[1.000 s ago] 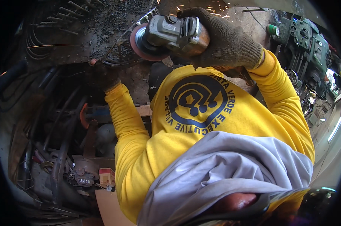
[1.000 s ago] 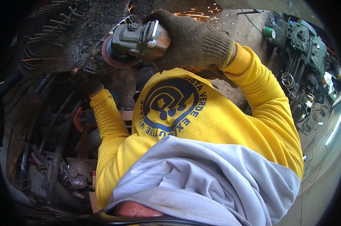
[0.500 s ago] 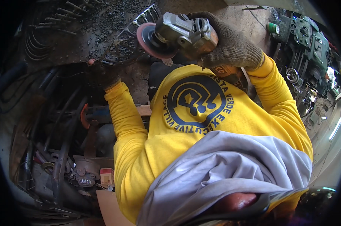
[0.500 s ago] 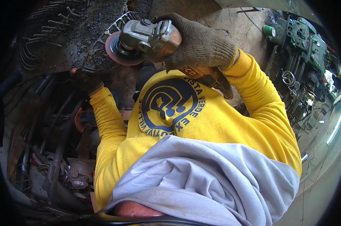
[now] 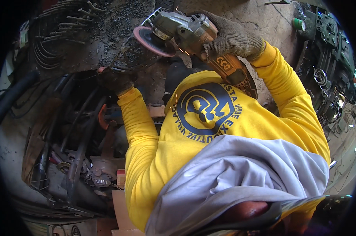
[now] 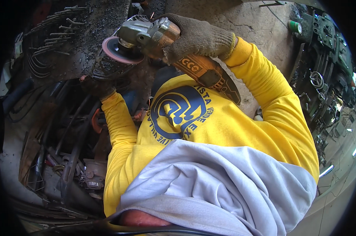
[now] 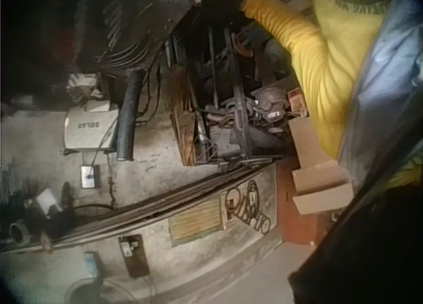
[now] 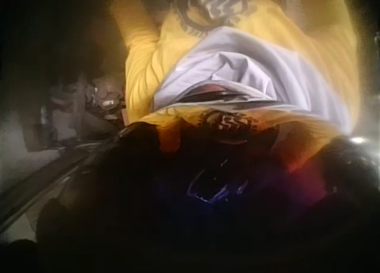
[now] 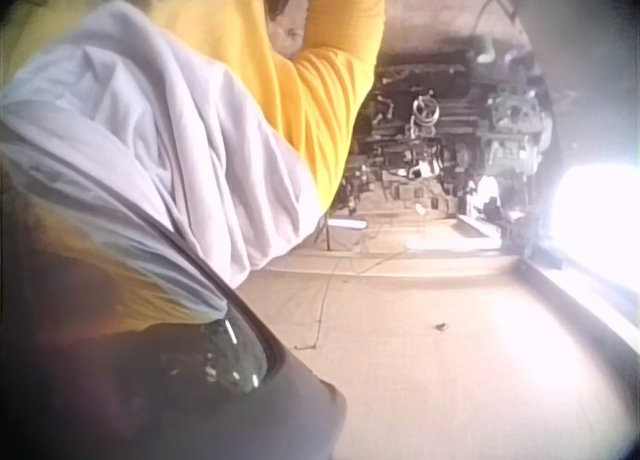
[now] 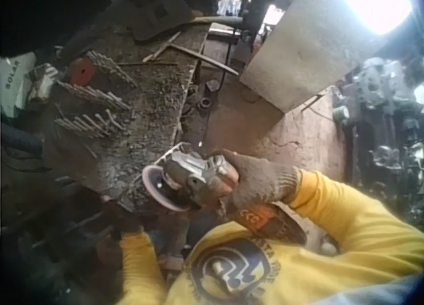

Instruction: The person cleans a metal grille using a chipping hammer, then grinds the edges with an angle grinder and welds a component onto the frame using a welding torch.

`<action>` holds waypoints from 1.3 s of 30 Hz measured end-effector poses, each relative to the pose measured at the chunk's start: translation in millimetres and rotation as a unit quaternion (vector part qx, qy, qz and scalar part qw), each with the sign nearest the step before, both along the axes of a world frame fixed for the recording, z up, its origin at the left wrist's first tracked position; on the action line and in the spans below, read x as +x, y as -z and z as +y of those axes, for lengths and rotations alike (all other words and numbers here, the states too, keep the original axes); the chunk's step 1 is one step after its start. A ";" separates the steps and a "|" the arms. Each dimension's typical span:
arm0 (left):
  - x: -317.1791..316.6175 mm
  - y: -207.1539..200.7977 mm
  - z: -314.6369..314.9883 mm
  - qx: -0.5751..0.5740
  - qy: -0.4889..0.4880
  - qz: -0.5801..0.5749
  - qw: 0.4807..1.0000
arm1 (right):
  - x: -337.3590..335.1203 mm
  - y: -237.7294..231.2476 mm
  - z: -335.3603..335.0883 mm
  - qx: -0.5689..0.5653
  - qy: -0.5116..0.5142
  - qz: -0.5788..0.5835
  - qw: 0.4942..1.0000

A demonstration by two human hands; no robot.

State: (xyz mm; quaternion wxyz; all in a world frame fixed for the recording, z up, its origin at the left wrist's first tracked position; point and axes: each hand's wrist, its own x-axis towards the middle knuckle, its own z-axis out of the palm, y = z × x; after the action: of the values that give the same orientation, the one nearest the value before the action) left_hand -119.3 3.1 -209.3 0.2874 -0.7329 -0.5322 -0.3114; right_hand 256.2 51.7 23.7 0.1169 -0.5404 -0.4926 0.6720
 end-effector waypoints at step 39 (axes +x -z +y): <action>0.8 3.4 3.3 -0.052 -0.002 -0.033 0.998 | 1.1 -35.0 6.7 0.302 -0.100 -0.186 0.929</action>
State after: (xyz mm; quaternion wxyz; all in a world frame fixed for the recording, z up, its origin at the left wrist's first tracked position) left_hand -118.5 6.5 -212.7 0.2315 -0.7349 -0.5587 -0.3068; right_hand 257.3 58.4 58.7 0.1131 -0.5428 -0.7369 0.3867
